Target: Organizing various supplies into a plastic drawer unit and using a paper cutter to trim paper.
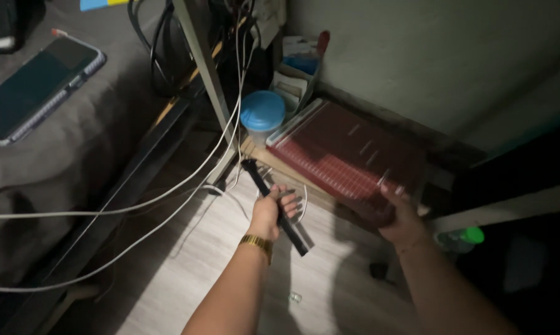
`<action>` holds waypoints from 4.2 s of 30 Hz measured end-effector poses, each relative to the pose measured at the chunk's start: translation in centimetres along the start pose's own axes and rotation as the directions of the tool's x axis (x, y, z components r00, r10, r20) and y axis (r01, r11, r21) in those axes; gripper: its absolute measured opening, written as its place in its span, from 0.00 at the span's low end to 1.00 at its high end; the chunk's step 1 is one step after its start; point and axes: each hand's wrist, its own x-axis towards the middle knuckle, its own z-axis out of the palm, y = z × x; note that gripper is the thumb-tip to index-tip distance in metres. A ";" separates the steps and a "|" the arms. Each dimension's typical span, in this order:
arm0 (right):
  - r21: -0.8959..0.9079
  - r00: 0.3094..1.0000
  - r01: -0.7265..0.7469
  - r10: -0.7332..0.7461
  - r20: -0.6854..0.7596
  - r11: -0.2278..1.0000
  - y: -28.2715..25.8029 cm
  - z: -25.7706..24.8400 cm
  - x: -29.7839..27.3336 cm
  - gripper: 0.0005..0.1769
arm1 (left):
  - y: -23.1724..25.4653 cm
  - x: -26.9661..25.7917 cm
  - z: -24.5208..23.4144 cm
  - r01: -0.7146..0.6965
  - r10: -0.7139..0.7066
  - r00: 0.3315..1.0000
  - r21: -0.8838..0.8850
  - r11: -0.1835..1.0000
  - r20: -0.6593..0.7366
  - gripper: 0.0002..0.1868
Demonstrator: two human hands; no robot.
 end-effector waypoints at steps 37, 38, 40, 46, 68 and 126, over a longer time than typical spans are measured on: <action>-0.456 0.795 -0.594 0.572 -0.203 0.663 6.1 -7.5 -9.6 0.38 | -0.8 -12.4 -17.4 0.287 -0.189 0.956 0.594 0.752 -0.223 0.09; -0.458 0.792 -0.598 0.574 -0.209 0.657 7.2 -6.8 -10.1 0.38 | 0.1 -13.2 -18.2 0.292 -0.194 0.955 0.588 0.755 -0.226 0.09; -0.536 0.762 -0.599 0.629 -0.153 0.595 9.3 -5.1 -10.6 0.43 | 1.7 -14.5 -19.9 0.314 -0.192 0.945 0.575 0.755 -0.264 0.09; -0.753 0.790 -0.357 0.609 0.071 0.552 14.9 -3.4 -12.9 0.58 | 4.8 -15.7 -21.5 0.356 -0.164 0.913 0.534 0.767 -0.373 0.15; -0.830 0.556 0.479 0.830 0.035 -0.286 20.0 -0.3 -8.2 0.28 | 5.0 -19.4 -16.1 -0.025 0.394 0.906 0.911 0.412 -0.154 0.13; -0.248 0.295 0.891 0.071 0.953 -0.382 29.2 12.0 -14.0 0.26 | 4.9 -10.2 -28.1 0.018 0.221 0.964 0.870 0.493 -0.145 0.11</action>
